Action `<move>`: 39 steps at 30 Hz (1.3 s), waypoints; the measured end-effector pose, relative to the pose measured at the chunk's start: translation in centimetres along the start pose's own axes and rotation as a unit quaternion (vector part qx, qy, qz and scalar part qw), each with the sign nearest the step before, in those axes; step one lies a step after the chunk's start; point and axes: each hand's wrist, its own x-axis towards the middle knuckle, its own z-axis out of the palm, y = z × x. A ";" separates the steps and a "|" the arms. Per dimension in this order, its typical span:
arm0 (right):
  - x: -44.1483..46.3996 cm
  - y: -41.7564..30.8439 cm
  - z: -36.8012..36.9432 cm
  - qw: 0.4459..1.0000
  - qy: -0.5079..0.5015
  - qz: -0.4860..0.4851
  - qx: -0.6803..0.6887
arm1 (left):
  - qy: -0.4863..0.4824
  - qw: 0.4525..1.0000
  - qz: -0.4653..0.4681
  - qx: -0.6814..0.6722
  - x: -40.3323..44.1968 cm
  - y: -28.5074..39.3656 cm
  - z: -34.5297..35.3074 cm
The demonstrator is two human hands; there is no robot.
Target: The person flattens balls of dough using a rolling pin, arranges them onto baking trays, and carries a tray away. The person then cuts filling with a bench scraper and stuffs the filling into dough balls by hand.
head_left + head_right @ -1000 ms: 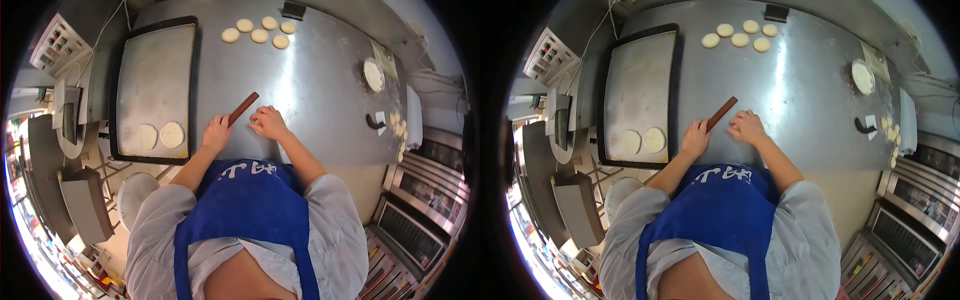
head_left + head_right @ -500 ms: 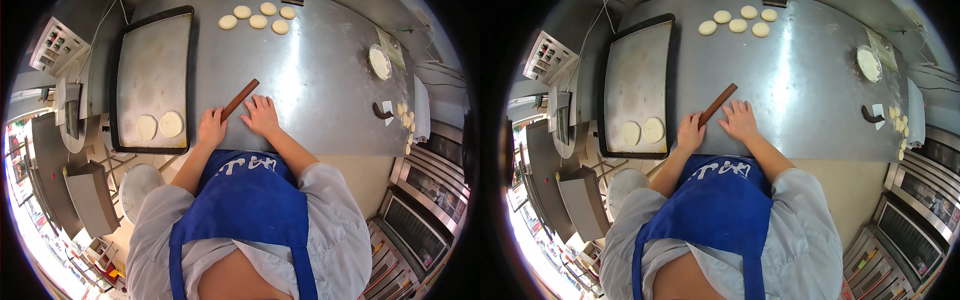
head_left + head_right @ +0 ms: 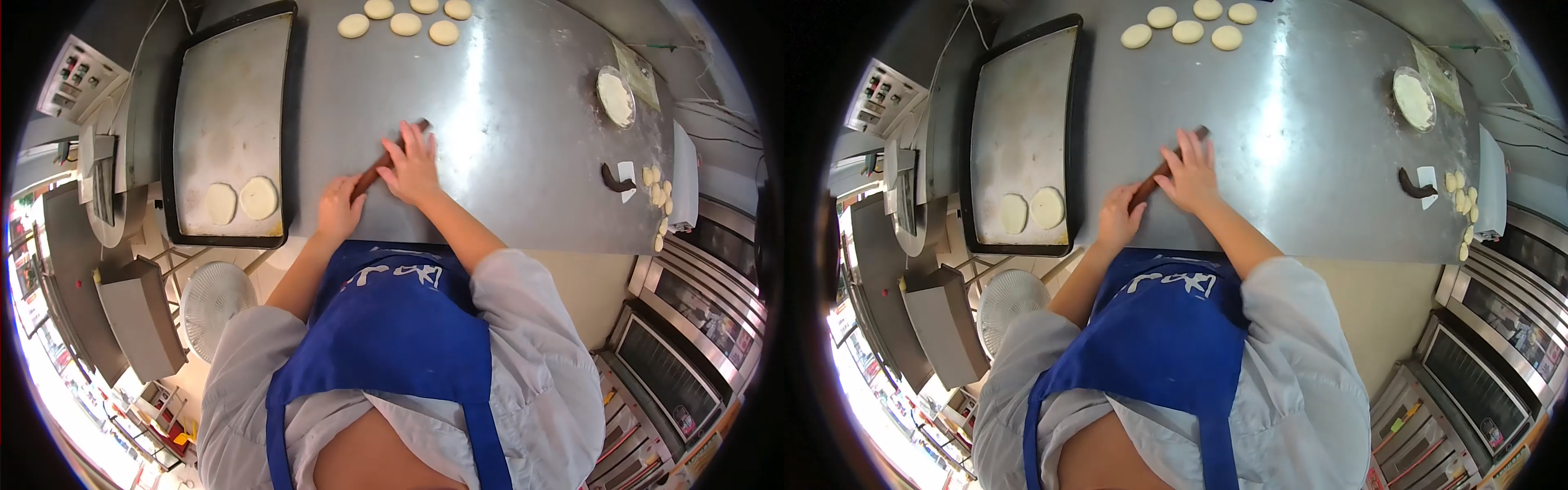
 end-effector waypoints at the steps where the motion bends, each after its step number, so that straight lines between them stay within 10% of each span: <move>1: -1.5 0.7 -1.6 1.000 0.005 0.012 -0.021 | -0.023 0.998 0.048 0.014 -0.1 0.4 0.3; 11: 3.3 5.8 -4.2 0.992 0.023 0.065 -0.107 | 0.030 0.951 0.080 0.296 10.4 1.4 2.5; 18: -11.0 5.8 -5.7 0.992 -0.107 -0.065 -0.002 | -0.123 0.948 0.214 0.199 -3.4 0.7 2.1; 26: 3.3 6.3 -3.0 0.990 -0.012 0.055 -0.126 | 0.100 0.947 0.106 0.284 10.8 1.5 3.8; 29: -1.1 6.1 -2.7 0.995 -0.025 0.012 -0.094 | -0.031 0.975 0.150 0.163 8.4 1.7 8.4; 33: -9.0 3.4 -5.8 0.997 -0.073 -0.019 -0.030 | -0.204 0.967 -0.130 0.078 8.5 6.8 4.0; 36: -9.6 3.8 -5.8 0.998 -0.065 0.000 0.001 | -0.103 0.981 0.109 0.123 7.7 5.4 4.9; 39: -9.3 4.0 -6.3 0.999 -0.047 -0.001 0.011 | -0.111 0.982 -0.119 -0.091 5.1 7.1 4.4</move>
